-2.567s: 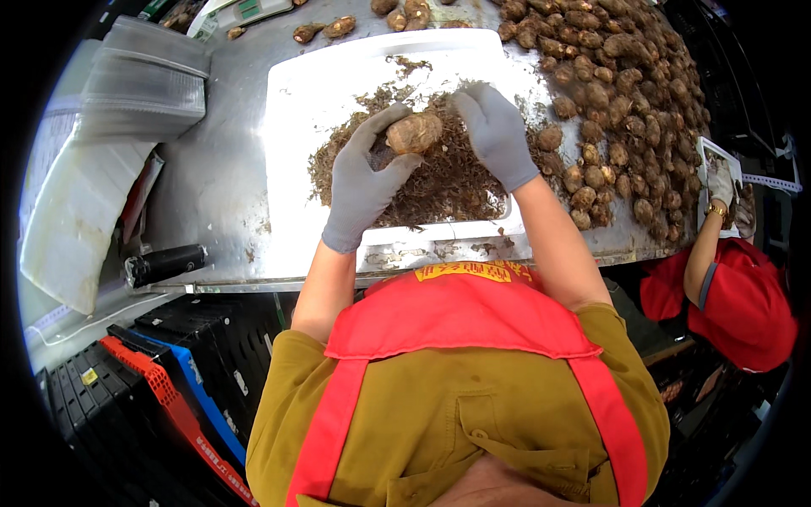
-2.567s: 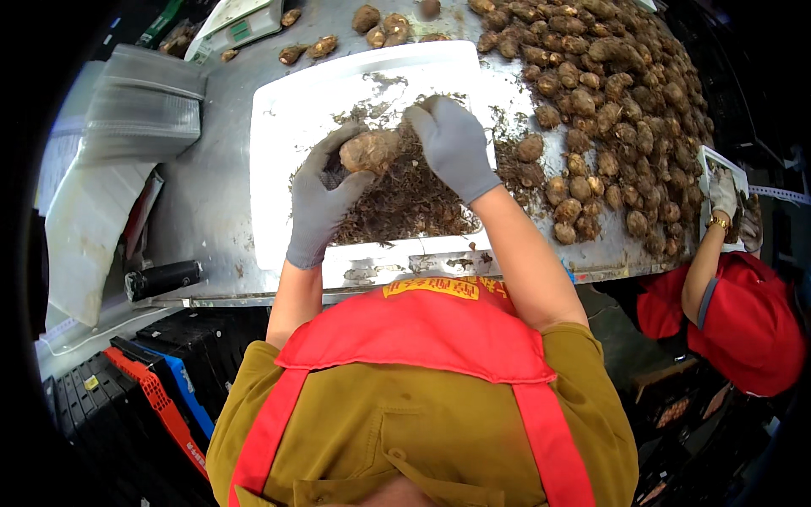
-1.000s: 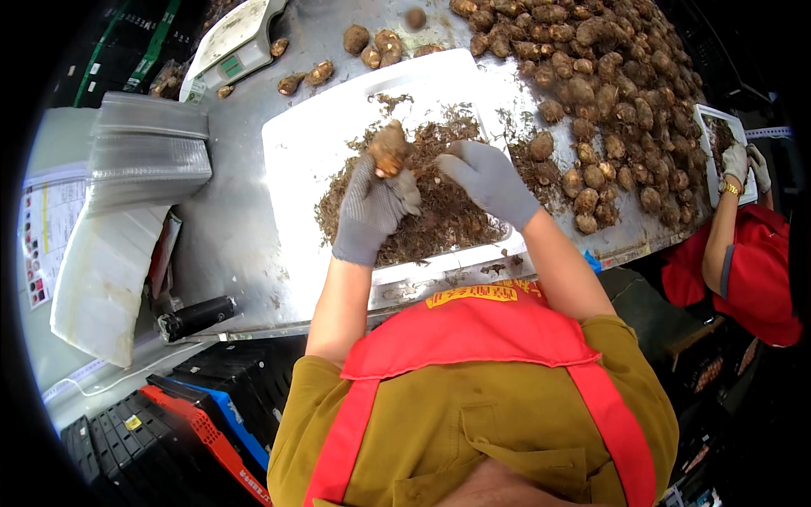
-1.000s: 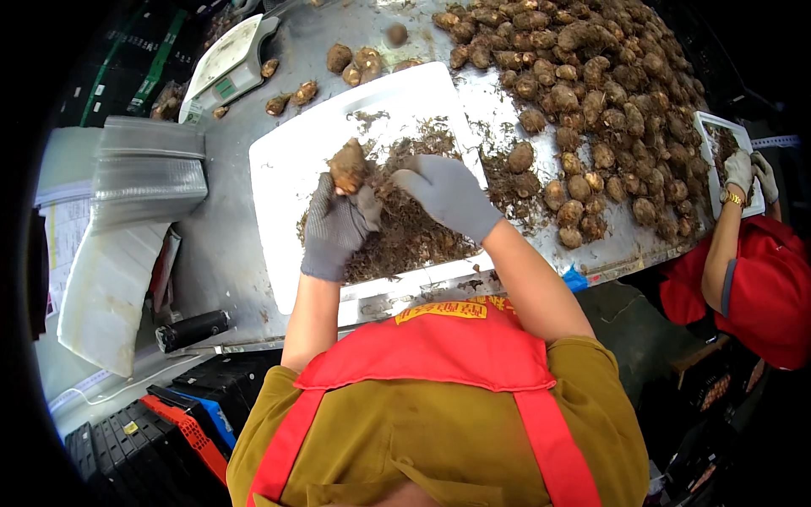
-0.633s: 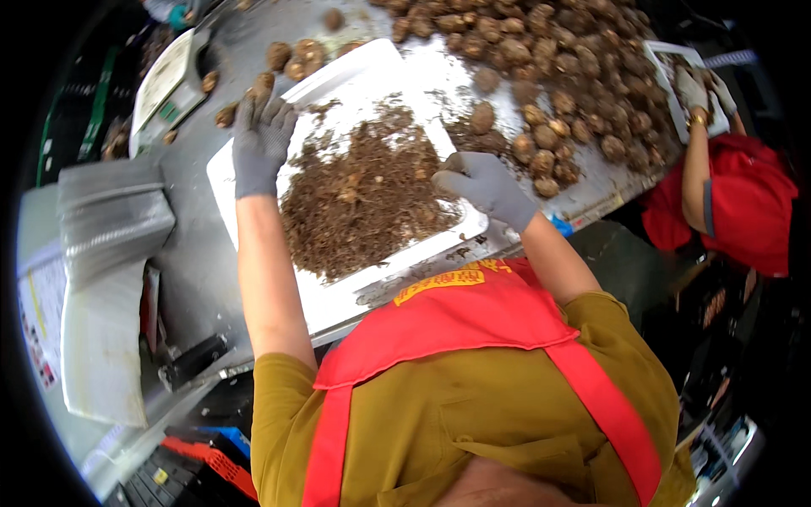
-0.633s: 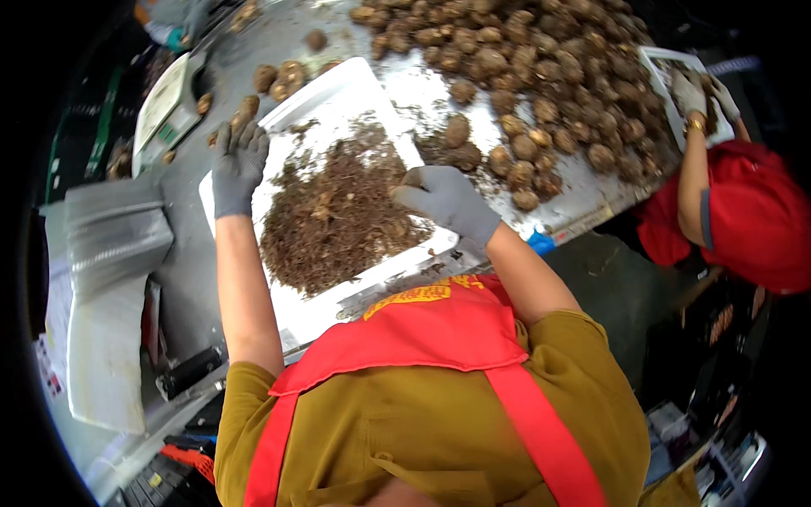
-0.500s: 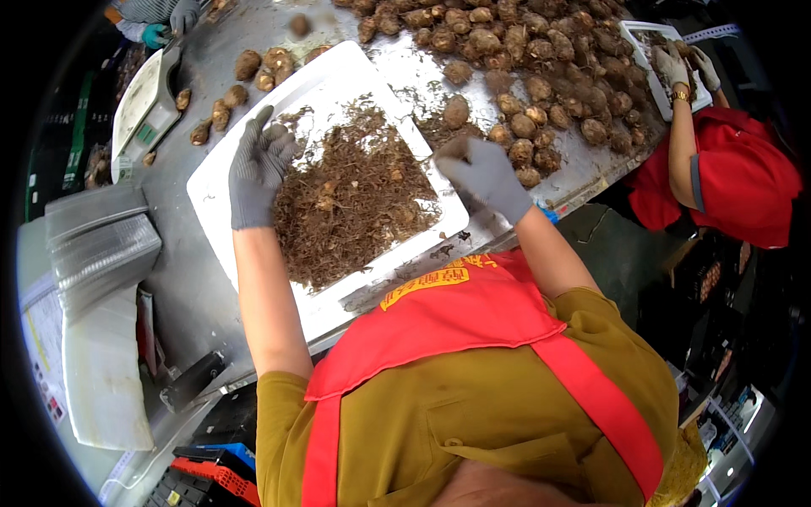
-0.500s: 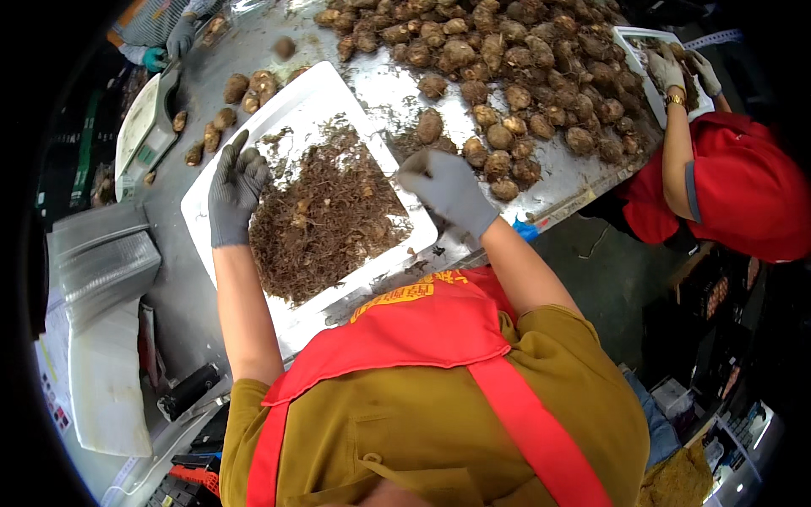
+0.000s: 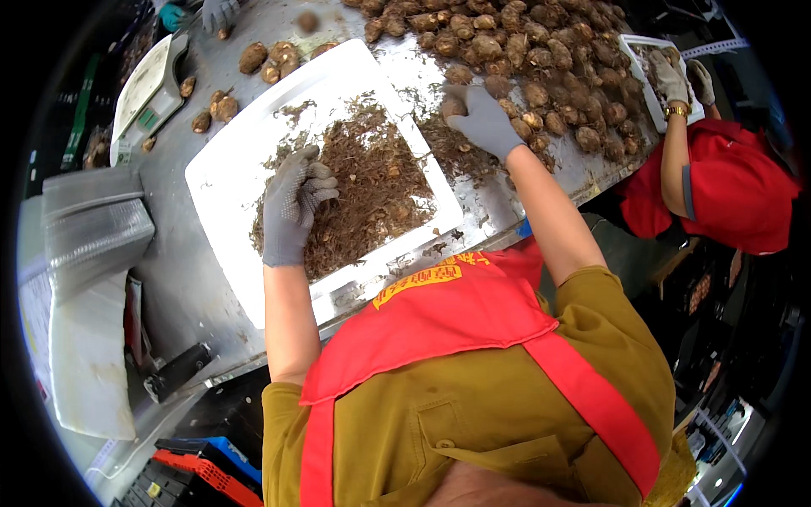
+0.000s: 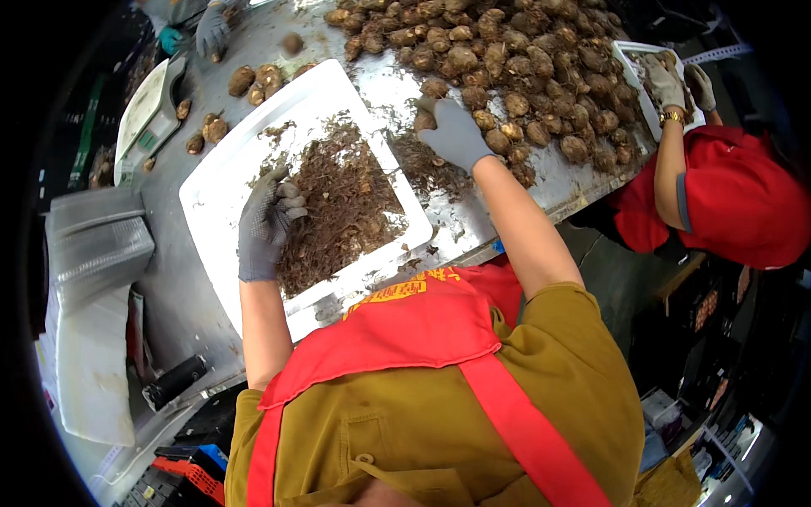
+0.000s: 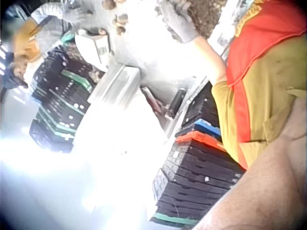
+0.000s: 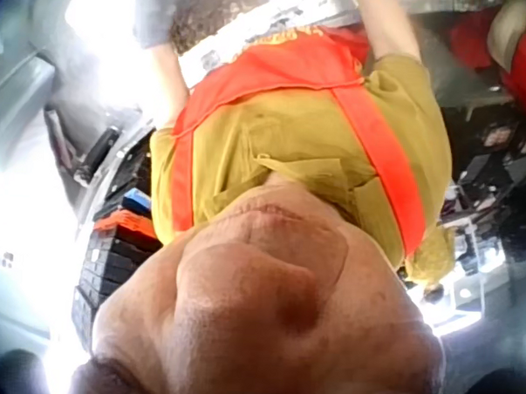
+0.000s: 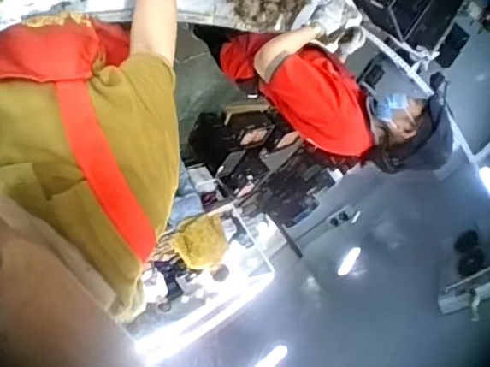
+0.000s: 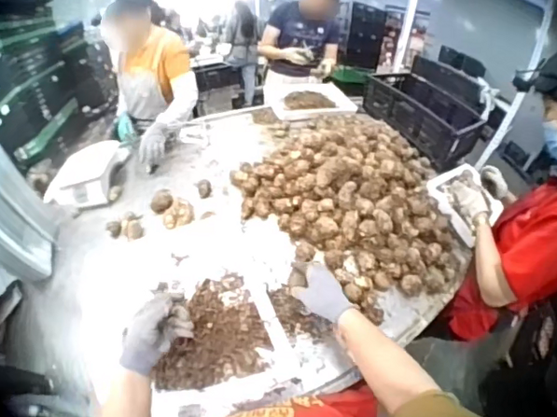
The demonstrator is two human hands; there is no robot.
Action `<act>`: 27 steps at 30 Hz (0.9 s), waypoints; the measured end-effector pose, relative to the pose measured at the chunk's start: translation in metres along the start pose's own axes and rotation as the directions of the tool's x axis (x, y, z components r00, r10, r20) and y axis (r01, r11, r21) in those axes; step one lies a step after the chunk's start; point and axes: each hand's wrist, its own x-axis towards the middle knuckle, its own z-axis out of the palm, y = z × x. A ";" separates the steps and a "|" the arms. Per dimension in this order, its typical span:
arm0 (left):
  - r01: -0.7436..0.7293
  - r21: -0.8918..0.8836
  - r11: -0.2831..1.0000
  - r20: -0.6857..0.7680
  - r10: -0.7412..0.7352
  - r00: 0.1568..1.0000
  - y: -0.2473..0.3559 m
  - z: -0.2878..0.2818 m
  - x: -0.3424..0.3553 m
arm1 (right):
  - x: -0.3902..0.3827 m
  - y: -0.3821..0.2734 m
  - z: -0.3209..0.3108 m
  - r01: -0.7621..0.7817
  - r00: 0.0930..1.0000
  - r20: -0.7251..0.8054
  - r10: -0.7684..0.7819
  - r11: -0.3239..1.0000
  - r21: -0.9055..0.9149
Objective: The person repeatedly picks up root vegetables from a large pile on a metal table and peels their outer skin by hand. The removed skins are placed into a white tray, while the peeled vegetables are set aside on the table. The person wears gloves and an apron while working.
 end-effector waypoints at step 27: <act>-0.269 0.444 0.855 0.007 0.297 0.955 -0.021 0.064 -0.064 | -0.075 -0.135 0.026 0.199 0.958 0.016 -0.285 0.706 0.679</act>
